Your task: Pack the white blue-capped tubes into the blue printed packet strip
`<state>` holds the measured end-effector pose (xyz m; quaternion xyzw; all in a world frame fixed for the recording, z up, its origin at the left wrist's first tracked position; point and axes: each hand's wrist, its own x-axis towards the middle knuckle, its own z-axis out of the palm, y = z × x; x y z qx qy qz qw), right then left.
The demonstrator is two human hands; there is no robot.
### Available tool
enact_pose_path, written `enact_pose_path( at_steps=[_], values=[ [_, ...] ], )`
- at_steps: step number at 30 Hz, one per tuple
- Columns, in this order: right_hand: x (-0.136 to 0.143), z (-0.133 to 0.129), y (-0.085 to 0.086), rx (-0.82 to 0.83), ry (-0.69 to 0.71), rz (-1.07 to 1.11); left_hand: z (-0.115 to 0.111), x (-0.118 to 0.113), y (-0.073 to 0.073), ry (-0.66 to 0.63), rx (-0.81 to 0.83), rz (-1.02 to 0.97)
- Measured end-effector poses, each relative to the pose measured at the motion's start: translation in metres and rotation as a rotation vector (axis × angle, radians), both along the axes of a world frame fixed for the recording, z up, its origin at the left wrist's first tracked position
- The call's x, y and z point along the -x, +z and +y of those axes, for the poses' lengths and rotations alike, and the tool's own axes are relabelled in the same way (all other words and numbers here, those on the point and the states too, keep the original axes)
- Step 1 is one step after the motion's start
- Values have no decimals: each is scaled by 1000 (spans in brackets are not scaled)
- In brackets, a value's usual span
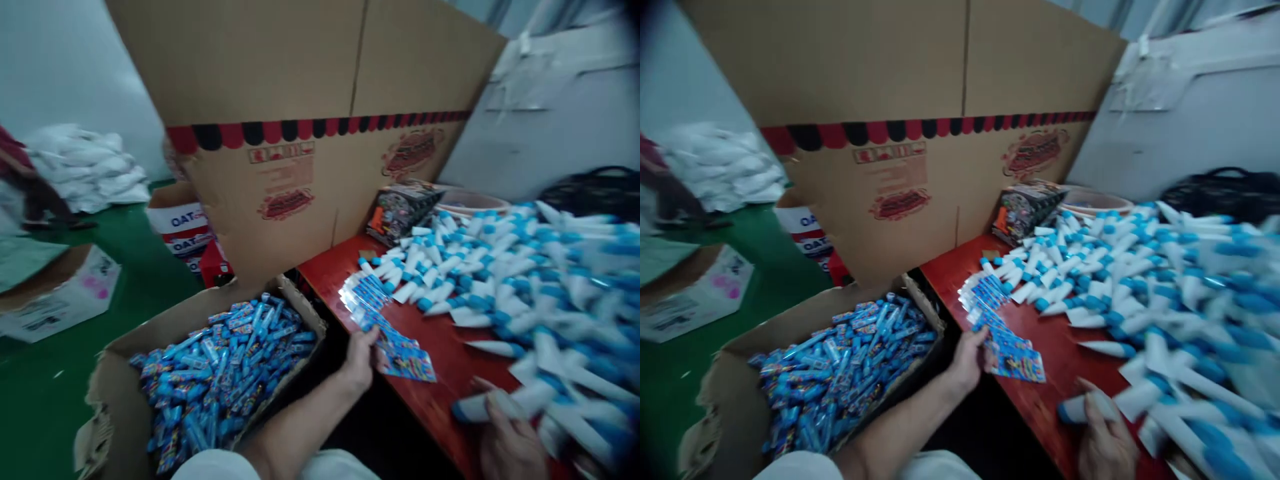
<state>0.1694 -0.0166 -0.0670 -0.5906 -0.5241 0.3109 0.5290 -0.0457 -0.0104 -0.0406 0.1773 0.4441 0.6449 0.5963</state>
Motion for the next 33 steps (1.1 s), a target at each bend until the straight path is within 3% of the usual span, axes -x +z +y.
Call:
enact_pose_path(
  at_steps=[2,6,12,15,22,28,33],
  values=[
    [-10,-5,4,7,-60,-61,4,10,2,39,6,-107],
    [-19,-18,18,54,-31,-138,6,17,4,-4,41,-202],
    [19,-40,47,24,49,295,-1,2,6,-15,51,-202],
    [41,-43,60,-31,129,362,-5,-7,8,-18,43,-192],
    [51,-46,59,-70,181,383,-12,-15,13,13,15,-210],
    [47,-52,64,-61,188,247,-16,-19,16,4,-4,-230],
    [48,-50,57,-90,164,293,-20,-22,17,-2,-14,-226]
  ],
)
